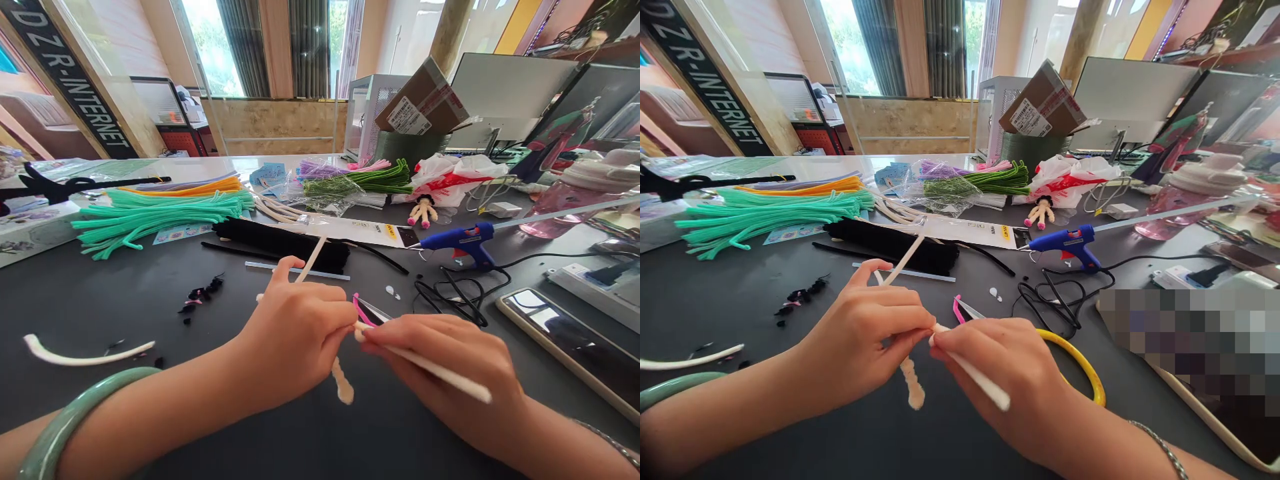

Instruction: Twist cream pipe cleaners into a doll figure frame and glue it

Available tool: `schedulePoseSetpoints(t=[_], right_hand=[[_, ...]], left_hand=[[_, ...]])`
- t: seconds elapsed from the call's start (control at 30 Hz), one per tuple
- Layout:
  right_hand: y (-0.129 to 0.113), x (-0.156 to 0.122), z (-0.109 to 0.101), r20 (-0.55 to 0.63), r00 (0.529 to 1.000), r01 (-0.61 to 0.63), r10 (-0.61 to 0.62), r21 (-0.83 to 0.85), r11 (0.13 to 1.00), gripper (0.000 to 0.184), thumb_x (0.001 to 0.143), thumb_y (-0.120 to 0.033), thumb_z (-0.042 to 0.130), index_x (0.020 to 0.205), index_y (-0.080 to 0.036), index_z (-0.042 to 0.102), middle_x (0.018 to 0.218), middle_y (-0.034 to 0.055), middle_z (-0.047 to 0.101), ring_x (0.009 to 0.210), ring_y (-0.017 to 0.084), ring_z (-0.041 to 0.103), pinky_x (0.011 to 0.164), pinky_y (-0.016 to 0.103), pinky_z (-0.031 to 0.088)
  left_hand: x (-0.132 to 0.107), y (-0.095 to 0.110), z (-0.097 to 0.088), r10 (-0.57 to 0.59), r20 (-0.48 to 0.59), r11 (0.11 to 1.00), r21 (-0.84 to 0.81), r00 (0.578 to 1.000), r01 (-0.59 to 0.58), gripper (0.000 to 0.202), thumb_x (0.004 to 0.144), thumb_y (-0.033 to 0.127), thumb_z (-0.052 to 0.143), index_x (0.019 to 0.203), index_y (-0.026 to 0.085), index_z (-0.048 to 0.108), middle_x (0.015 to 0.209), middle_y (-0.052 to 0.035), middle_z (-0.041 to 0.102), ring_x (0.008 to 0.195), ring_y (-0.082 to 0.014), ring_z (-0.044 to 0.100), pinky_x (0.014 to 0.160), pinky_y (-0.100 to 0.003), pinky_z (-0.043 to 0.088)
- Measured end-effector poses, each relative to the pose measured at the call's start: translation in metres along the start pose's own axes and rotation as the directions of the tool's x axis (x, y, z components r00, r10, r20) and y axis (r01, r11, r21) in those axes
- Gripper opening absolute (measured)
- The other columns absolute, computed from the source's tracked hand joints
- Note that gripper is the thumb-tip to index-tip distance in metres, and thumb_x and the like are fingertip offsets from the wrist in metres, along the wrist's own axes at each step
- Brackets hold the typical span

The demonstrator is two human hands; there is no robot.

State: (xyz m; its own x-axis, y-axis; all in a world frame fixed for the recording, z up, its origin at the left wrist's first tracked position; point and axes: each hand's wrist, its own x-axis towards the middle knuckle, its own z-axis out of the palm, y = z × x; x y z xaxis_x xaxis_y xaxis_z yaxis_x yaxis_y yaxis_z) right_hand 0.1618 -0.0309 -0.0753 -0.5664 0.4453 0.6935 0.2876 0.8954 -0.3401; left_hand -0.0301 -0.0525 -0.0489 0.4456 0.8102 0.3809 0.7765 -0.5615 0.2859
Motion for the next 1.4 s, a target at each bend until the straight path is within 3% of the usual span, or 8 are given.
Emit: schedulePoseSetpoints(t=[0.1,0.23,0.43,0.73,0.9,1.0,1.17,1.4], right_hand=[[0.001,0.008,0.0,-0.03,0.963,-0.259,0.269,0.187,0.948,0.011,0.08,-0.014,0.063,0.075,-0.022,0.067,0.068,0.0007,0.072,0.055,0.013,0.063,0.051,0.021,0.048],[0.008,0.017,0.002,0.086,0.777,-0.597,0.623,0.411,0.688,0.008,0.068,-0.027,0.071,0.064,-0.02,0.07,0.059,0.0019,0.068,0.05,0.013,0.056,0.043,0.022,0.044],[0.012,0.021,0.003,0.281,0.623,-0.745,0.73,0.498,0.444,0.02,0.065,-0.035,0.071,0.062,-0.016,0.07,0.057,0.001,0.06,0.043,0.007,0.044,0.039,0.02,0.034],[-0.003,0.01,0.021,0.154,0.696,-0.688,0.701,0.424,0.59,0.021,0.074,-0.03,0.063,0.058,-0.017,0.061,0.044,-0.0056,0.043,0.039,0.007,0.037,0.038,0.02,0.029],[-0.007,0.0,0.021,-0.016,0.935,-0.353,0.355,0.094,0.931,0.024,0.083,-0.018,0.055,0.06,-0.016,0.062,0.051,-0.0014,0.051,0.046,0.009,0.042,0.045,0.021,0.034],[-0.006,-0.001,0.016,-0.033,0.986,-0.164,0.163,-0.051,0.985,0.028,0.085,-0.014,0.052,0.059,-0.015,0.062,0.049,-0.0007,0.052,0.044,0.009,0.041,0.045,0.022,0.032],[-0.002,0.007,0.007,-0.111,0.959,-0.262,0.261,0.004,0.965,0.016,0.08,-0.015,0.062,0.064,-0.017,0.067,0.059,0.0018,0.067,0.049,0.01,0.056,0.049,0.02,0.041],[0.011,0.017,0.007,0.059,0.798,-0.58,0.599,0.342,0.739,0.018,0.071,-0.027,0.069,0.056,-0.017,0.067,0.059,0.0016,0.066,0.045,0.009,0.049,0.04,0.02,0.038]], left_hand=[[0.0,0.001,-0.003,0.006,0.063,0.997,-0.074,0.998,-0.001,0.024,0.081,0.01,0.048,0.067,0.02,0.064,0.059,0.0076,0.059,0.054,-0.0067,0.046,0.093,-0.042,0.019],[0.002,0.002,-0.006,-0.06,0.072,0.972,-0.223,0.996,0.075,0.017,0.08,0.013,0.055,0.068,0.02,0.065,0.057,0.009,0.057,0.052,-0.0054,0.047,0.095,-0.039,0.023],[0.004,0.006,-0.004,-0.209,-0.055,0.916,-0.359,0.976,0.176,0.014,0.078,0.019,0.06,0.066,0.02,0.067,0.06,0.0049,0.063,0.056,-0.0094,0.051,0.08,-0.031,0.039],[0.004,-0.001,0.005,-0.166,-0.274,0.98,-0.152,0.947,0.128,0.019,0.08,0.016,0.055,0.065,0.019,0.065,0.055,0.006,0.062,0.052,-0.0085,0.049,0.084,-0.037,0.037],[0.001,-0.004,0.01,0.0,-0.272,0.996,0.084,0.962,0.023,0.022,0.083,0.013,0.049,0.066,0.018,0.063,0.055,0.0066,0.059,0.05,-0.008,0.049,0.089,-0.041,0.03],[-0.001,-0.004,0.011,0.145,-0.221,0.969,0.229,0.965,-0.093,0.027,0.083,0.009,0.044,0.065,0.018,0.062,0.056,0.0057,0.06,0.052,-0.0096,0.049,0.094,-0.047,0.023],[-0.001,-0.002,0.006,0.2,-0.102,0.95,0.265,0.974,-0.167,0.027,0.08,0.003,0.042,0.069,0.017,0.063,0.056,0.0051,0.06,0.054,-0.0102,0.048,0.1,-0.052,0.016],[0.005,-0.005,-0.004,0.122,0.083,0.992,-0.051,0.989,-0.118,0.023,0.084,0.01,0.046,0.075,0.02,0.065,0.067,0.0045,0.066,0.063,-0.0088,0.058,0.105,-0.05,0.013]])
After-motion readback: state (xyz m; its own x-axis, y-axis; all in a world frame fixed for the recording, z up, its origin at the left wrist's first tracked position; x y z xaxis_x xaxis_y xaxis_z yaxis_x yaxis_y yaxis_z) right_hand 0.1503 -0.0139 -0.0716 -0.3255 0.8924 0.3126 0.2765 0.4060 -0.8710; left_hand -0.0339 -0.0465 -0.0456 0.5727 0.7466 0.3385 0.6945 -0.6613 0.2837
